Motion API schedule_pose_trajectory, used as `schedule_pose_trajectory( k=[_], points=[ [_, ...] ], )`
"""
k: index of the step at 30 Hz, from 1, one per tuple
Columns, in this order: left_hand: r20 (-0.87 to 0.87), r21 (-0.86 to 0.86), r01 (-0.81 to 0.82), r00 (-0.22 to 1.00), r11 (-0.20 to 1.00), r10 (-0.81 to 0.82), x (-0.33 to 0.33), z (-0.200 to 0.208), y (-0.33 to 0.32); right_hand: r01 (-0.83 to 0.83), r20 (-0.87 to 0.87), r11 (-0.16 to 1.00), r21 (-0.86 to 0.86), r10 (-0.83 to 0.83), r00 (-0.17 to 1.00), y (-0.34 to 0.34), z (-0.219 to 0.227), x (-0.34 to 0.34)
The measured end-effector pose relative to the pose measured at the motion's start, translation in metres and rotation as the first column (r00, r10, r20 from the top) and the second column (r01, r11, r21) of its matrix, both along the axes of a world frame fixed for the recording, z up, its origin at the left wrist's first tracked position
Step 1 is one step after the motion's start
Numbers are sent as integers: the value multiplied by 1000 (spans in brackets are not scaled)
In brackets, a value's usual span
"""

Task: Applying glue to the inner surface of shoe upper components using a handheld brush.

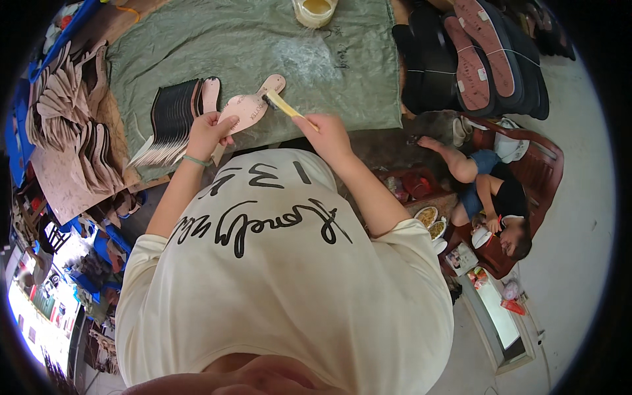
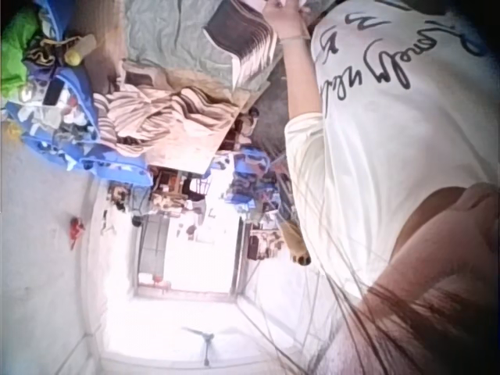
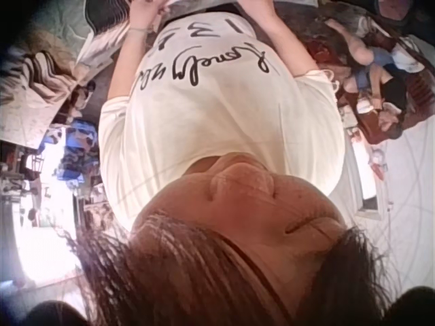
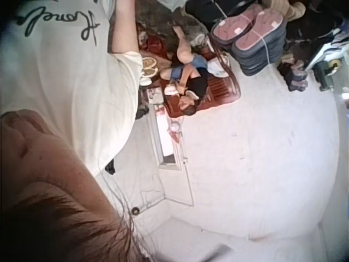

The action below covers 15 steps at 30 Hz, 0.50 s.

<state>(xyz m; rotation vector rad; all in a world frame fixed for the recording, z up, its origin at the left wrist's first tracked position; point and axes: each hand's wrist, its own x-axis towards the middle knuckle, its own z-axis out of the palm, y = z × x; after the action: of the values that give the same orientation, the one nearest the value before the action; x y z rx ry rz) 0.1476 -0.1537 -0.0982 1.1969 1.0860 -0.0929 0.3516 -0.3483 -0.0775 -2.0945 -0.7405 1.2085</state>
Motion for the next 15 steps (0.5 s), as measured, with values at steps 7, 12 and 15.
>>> schedule_pose_trajectory(
  k=[7,12,15],
  points=[
    [-58,-197,-167,986,966,159,1,-5,1,155,-106,985,81,-146,984,-9,-47,-24],
    [-62,-199,-179,984,964,170,-5,-14,-2,156,103,987,27,-158,982,-10,-77,-2],
    [4,-379,-179,981,908,195,-5,-12,-4,167,117,986,-25,-163,980,0,-66,32]
  ],
)
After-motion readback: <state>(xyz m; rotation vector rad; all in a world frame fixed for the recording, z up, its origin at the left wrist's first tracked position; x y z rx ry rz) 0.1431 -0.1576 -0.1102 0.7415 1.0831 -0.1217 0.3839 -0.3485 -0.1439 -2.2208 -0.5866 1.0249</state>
